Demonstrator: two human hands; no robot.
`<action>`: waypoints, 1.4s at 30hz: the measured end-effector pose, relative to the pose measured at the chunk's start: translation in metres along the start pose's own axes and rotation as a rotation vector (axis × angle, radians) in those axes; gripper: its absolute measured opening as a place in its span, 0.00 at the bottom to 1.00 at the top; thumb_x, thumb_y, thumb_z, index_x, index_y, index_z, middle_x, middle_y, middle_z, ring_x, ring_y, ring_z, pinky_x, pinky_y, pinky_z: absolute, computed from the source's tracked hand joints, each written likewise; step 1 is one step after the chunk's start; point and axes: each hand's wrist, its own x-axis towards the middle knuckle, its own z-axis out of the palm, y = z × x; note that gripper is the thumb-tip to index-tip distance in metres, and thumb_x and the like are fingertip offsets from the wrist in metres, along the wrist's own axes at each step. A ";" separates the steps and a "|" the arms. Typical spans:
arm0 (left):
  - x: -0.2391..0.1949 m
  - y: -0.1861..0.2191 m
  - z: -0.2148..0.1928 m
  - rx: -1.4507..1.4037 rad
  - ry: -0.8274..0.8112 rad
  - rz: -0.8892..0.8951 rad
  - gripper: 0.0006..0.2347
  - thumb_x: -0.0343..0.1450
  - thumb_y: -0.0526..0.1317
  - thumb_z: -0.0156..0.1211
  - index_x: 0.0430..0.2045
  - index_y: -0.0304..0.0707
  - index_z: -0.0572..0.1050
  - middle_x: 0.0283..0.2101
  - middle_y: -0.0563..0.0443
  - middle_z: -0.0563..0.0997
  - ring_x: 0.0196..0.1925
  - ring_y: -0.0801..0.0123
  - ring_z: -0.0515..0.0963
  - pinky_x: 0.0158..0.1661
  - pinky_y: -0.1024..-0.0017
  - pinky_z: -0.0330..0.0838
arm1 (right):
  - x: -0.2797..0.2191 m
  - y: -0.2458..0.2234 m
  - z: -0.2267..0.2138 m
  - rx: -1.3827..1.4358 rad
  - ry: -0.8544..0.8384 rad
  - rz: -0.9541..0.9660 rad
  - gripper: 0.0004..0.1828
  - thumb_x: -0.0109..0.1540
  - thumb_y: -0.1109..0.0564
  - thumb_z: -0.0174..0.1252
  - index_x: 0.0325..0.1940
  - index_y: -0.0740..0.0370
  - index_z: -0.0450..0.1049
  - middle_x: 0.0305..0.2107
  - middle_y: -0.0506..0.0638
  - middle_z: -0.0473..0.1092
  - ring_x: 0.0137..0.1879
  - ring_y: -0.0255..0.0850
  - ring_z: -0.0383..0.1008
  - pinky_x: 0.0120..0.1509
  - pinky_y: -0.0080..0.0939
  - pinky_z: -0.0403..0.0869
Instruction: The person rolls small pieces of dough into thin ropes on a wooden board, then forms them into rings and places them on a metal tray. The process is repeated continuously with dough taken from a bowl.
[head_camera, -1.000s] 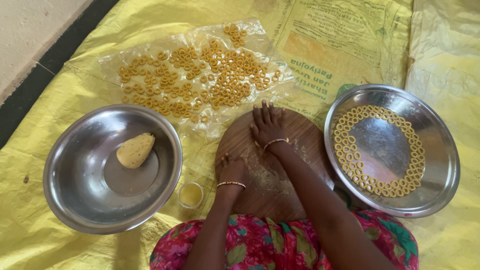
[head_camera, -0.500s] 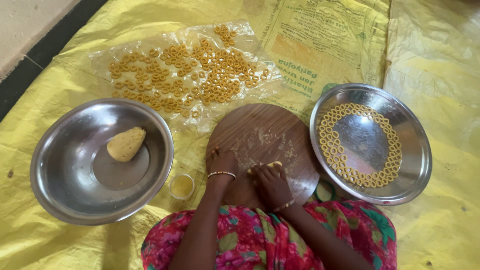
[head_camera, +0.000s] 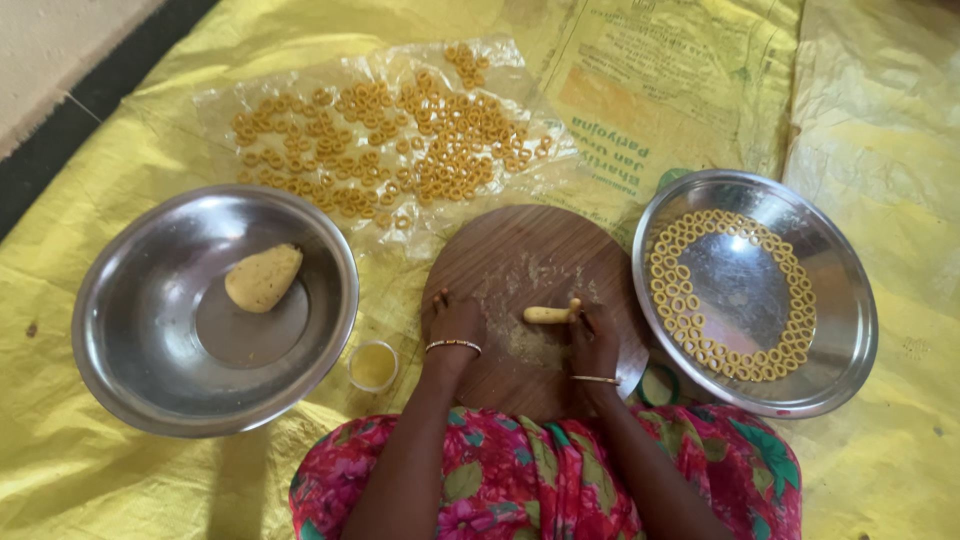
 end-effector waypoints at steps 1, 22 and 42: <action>-0.005 0.002 -0.001 0.011 0.002 -0.005 0.18 0.74 0.45 0.54 0.52 0.30 0.74 0.67 0.11 0.56 0.70 0.20 0.55 0.66 0.49 0.60 | -0.008 -0.002 0.004 -0.016 -0.048 -0.003 0.22 0.65 0.62 0.52 0.64 0.64 0.72 0.57 0.57 0.72 0.57 0.46 0.79 0.59 0.44 0.78; -0.005 0.003 -0.014 -0.008 -0.053 -0.042 0.19 0.74 0.47 0.55 0.53 0.31 0.73 0.65 0.13 0.59 0.71 0.22 0.57 0.67 0.49 0.61 | 0.088 -0.037 0.099 -1.096 -0.368 -0.514 0.46 0.67 0.29 0.33 0.79 0.61 0.42 0.78 0.55 0.36 0.83 0.47 0.29 0.77 0.70 0.24; -0.008 0.008 -0.015 -0.055 -0.055 -0.020 0.19 0.73 0.49 0.56 0.55 0.38 0.73 0.67 0.12 0.56 0.71 0.22 0.57 0.66 0.47 0.63 | 0.062 -0.039 0.073 -0.990 -0.408 -0.827 0.37 0.71 0.40 0.36 0.81 0.60 0.47 0.78 0.52 0.45 0.84 0.46 0.39 0.83 0.62 0.34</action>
